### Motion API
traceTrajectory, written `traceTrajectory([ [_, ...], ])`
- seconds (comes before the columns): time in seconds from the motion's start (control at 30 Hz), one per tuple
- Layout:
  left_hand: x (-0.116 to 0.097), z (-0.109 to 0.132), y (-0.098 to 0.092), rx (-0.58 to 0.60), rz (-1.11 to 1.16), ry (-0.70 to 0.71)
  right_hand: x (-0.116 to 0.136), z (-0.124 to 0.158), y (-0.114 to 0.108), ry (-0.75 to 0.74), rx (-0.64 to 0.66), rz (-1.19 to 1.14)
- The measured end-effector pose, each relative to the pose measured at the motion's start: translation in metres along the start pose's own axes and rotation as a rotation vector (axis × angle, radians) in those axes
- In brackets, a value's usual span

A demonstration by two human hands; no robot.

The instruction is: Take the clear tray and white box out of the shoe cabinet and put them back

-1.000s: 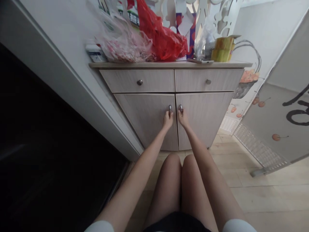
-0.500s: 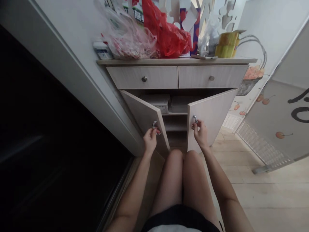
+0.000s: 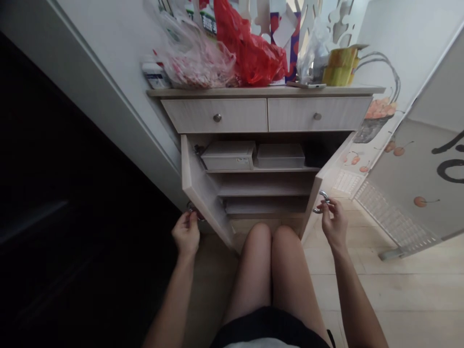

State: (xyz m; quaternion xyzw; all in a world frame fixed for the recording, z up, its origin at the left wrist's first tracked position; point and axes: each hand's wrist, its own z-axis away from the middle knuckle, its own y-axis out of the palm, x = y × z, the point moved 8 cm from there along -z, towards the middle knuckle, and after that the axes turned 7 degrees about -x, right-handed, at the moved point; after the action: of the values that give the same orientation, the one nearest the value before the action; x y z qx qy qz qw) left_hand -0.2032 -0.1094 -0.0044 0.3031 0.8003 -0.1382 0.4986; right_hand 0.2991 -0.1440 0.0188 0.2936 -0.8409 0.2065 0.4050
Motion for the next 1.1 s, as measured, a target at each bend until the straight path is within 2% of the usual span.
traceTrajectory([
  [0.17,0.017,-0.022,-0.043,-0.145,-0.054,0.035,-0.017,0.002,-0.047,0.009,-0.144,0.063],
  [0.37,0.027,-0.049,-0.085,-0.312,-0.126,0.042,-0.050,-0.008,-0.115,0.076,-0.366,0.102],
  [0.6,0.026,-0.079,-0.119,-0.410,-0.190,0.010,-0.079,-0.030,-0.178,0.091,-0.492,0.259],
  [0.83,0.034,-0.110,-0.144,-0.450,-0.272,-0.077,-0.093,-0.047,-0.209,0.120,-0.498,0.281],
  [0.97,0.032,-0.122,-0.148,-0.420,-0.288,-0.076,-0.086,-0.056,-0.215,0.108,-0.493,0.286],
  [1.1,0.029,-0.128,-0.155,-0.459,-0.310,-0.079,-0.077,-0.062,-0.219,0.145,-0.510,0.317],
])
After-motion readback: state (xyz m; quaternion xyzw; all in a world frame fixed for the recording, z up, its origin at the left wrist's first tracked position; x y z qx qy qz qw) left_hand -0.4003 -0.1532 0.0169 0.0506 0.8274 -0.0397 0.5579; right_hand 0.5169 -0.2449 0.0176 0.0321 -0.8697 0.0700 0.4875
